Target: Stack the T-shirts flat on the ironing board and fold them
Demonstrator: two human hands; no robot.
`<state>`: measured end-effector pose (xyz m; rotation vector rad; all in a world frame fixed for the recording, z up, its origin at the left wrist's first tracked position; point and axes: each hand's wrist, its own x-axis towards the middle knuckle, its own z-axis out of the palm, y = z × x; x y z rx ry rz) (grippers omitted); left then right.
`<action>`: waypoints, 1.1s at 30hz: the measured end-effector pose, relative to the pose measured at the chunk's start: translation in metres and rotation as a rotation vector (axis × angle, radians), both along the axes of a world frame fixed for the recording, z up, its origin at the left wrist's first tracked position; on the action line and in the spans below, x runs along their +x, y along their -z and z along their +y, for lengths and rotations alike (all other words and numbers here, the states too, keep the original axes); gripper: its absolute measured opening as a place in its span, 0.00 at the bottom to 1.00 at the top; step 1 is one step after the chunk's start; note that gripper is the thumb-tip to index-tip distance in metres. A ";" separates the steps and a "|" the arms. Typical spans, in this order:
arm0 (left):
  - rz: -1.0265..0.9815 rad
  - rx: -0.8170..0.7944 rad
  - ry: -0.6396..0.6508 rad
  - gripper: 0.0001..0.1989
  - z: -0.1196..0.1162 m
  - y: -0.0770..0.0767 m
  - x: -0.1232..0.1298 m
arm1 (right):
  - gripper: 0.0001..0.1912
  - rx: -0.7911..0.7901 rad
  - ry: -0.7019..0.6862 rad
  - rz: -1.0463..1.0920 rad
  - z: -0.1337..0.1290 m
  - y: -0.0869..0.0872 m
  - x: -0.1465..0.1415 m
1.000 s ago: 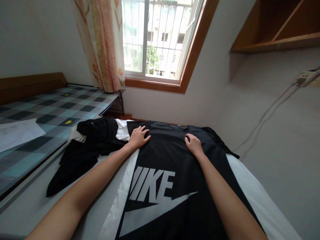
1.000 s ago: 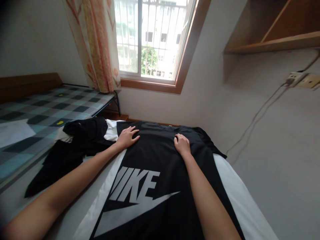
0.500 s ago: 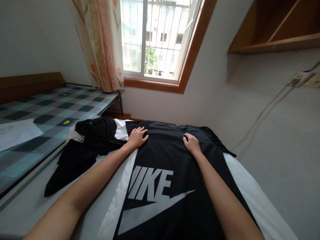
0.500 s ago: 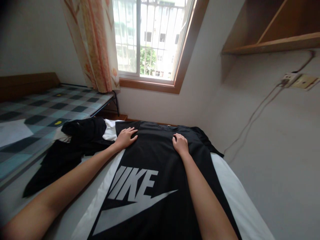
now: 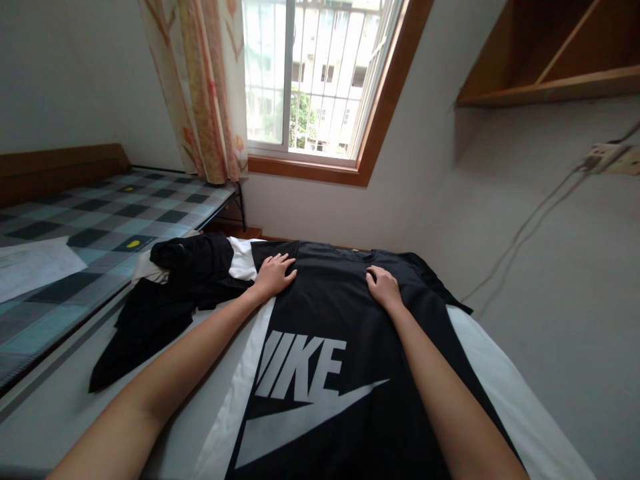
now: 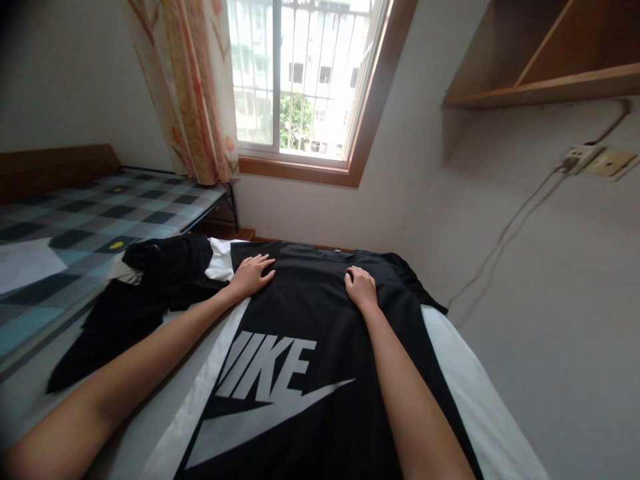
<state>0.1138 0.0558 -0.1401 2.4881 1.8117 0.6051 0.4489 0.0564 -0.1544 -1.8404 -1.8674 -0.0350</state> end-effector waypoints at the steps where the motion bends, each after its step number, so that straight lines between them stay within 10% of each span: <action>1: 0.000 0.006 0.003 0.23 -0.001 0.000 0.001 | 0.17 0.001 0.001 0.002 0.000 0.000 0.000; 12: 0.077 0.037 0.102 0.23 -0.029 -0.007 -0.007 | 0.17 0.009 0.025 0.007 0.000 -0.001 0.000; 24: 0.264 -0.162 -0.179 0.55 -0.058 -0.050 -0.141 | 0.19 -0.016 0.040 -0.072 -0.003 -0.005 -0.007; 33: 0.319 -0.090 -0.310 0.21 -0.069 -0.057 -0.161 | 0.19 -0.061 0.061 -0.229 -0.009 -0.012 -0.016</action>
